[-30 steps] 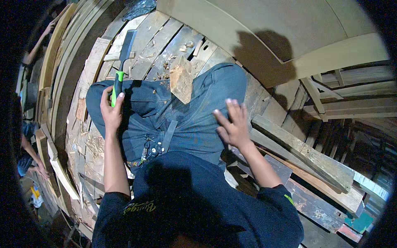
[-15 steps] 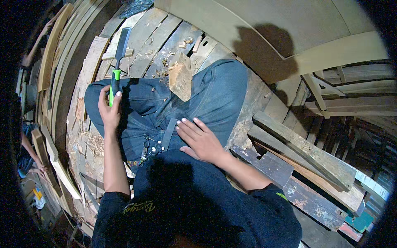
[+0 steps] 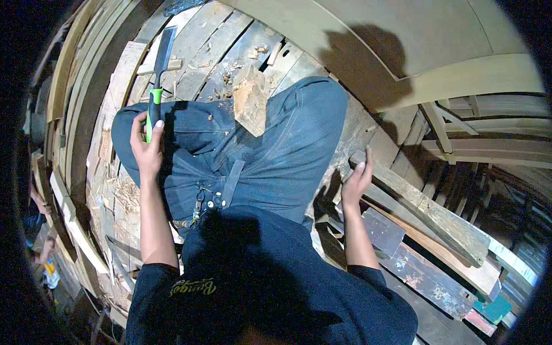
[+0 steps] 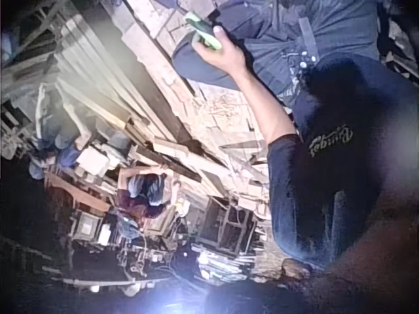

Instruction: Carve a small piece of wood using a hand-held wood chisel.

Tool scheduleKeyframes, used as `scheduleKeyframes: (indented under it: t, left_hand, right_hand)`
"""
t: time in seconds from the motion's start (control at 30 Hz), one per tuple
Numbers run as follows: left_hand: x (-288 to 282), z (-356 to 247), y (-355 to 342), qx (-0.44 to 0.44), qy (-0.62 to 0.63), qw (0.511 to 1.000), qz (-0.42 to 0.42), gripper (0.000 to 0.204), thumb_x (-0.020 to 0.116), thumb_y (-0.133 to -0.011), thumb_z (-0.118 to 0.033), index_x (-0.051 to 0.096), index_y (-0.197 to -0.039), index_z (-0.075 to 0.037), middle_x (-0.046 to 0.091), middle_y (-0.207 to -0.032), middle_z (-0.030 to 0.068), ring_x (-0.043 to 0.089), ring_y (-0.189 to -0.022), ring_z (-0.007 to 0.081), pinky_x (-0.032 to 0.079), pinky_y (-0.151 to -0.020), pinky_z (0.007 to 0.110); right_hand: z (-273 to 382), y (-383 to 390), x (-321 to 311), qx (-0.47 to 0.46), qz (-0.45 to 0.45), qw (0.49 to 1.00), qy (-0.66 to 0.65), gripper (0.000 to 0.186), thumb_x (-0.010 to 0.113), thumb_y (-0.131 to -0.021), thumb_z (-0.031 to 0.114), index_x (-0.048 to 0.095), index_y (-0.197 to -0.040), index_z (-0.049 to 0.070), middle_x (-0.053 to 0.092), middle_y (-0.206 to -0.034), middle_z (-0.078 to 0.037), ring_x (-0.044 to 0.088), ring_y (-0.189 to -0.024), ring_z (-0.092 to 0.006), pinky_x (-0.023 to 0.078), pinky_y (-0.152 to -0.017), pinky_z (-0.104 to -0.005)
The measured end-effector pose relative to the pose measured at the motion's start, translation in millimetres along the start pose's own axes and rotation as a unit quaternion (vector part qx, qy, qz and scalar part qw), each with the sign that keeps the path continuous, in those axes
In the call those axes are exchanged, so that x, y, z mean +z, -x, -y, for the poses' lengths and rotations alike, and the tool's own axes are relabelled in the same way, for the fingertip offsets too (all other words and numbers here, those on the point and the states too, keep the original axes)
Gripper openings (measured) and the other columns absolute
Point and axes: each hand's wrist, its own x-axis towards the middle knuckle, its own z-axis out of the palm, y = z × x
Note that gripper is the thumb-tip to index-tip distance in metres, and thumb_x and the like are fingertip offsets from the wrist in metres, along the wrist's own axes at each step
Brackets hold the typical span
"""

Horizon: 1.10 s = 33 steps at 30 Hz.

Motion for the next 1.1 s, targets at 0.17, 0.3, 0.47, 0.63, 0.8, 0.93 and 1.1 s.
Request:
scheduleKeyframes:
  t: [0.17,0.3,0.47,0.63,0.8,0.93,1.1]
  left_hand:
    - [-1,12,-2,0.053,-0.026,0.998,-0.006,0.028,0.070,-0.096,-0.016,0.057,-0.118,-0.004,0.053,-0.074,-0.0044,0.041,-0.056,0.0027,0.029,-0.048,0.020]
    - [-2,10,-1,0.027,-0.017,0.999,0.001,0.027,0.069,-0.096,-0.014,0.057,-0.118,-0.005,0.054,-0.075,-0.0044,0.042,-0.057,0.0021,0.029,-0.049,0.020]
    - [2,8,1,0.000,0.043,0.999,0.009,0.025,0.067,-0.098,-0.016,0.056,-0.117,-0.005,0.053,-0.075,-0.0049,0.042,-0.057,0.0021,0.031,-0.049,0.019]
    - [-8,8,-1,-0.034,0.102,0.994,0.014,0.024,0.062,-0.100,-0.018,0.053,-0.119,-0.007,0.057,-0.077,-0.0019,0.046,-0.055,0.0037,0.034,-0.047,0.020]
    - [-8,3,-5,-0.058,0.183,0.981,0.001,0.021,0.059,-0.101,-0.012,0.048,-0.118,-0.005,0.059,-0.079,0.0048,0.047,-0.051,0.0067,0.037,-0.042,0.021]
    - [-9,6,-4,-0.052,0.160,0.986,0.002,0.021,0.059,-0.101,-0.013,0.048,-0.118,-0.005,0.058,-0.078,0.0032,0.048,-0.053,0.0060,0.037,-0.043,0.021]
    - [-4,5,-3,-0.038,0.159,0.986,0.017,0.023,0.063,-0.100,-0.014,0.050,-0.117,-0.005,0.058,-0.077,0.0010,0.049,-0.054,0.0049,0.038,-0.043,0.020]
  right_hand:
    - [63,-36,30,-0.234,0.091,0.968,-0.018,0.042,0.053,-0.100,0.016,0.054,-0.138,-0.001,0.055,-0.143,-0.022,0.049,-0.136,-0.0349,0.037,-0.114,-0.0477]
    - [141,-42,83,-0.398,0.227,0.886,-0.067,0.059,0.073,-0.087,0.033,0.057,-0.134,0.001,0.056,-0.140,-0.022,0.051,-0.132,-0.0408,0.038,-0.113,-0.0514]
    - [168,-37,150,-0.317,0.293,0.898,0.088,0.086,0.078,-0.080,0.043,0.041,-0.146,0.001,0.041,-0.150,-0.025,0.037,-0.141,-0.0416,0.031,-0.116,-0.0522]
    - [164,-42,166,-0.253,0.252,0.934,0.005,0.046,0.067,-0.080,-0.003,0.053,-0.123,0.001,0.051,-0.131,-0.027,0.051,-0.125,-0.0469,0.046,-0.104,-0.0491]
    - [160,-48,168,-0.233,0.240,0.940,-0.071,0.035,0.065,-0.081,-0.005,0.056,-0.115,0.000,0.054,-0.130,-0.029,0.053,-0.123,-0.0482,0.046,-0.104,-0.0481]
    - [161,-40,174,-0.235,0.256,0.931,-0.116,0.030,0.065,-0.082,-0.004,0.058,-0.110,0.001,0.056,-0.132,-0.028,0.054,-0.123,-0.0479,0.047,-0.104,-0.0475]
    - [169,-32,182,-0.198,0.194,0.946,-0.167,0.024,0.065,-0.085,0.000,0.059,-0.109,0.000,0.057,-0.133,-0.026,0.056,-0.124,-0.0455,0.046,-0.104,-0.0453]
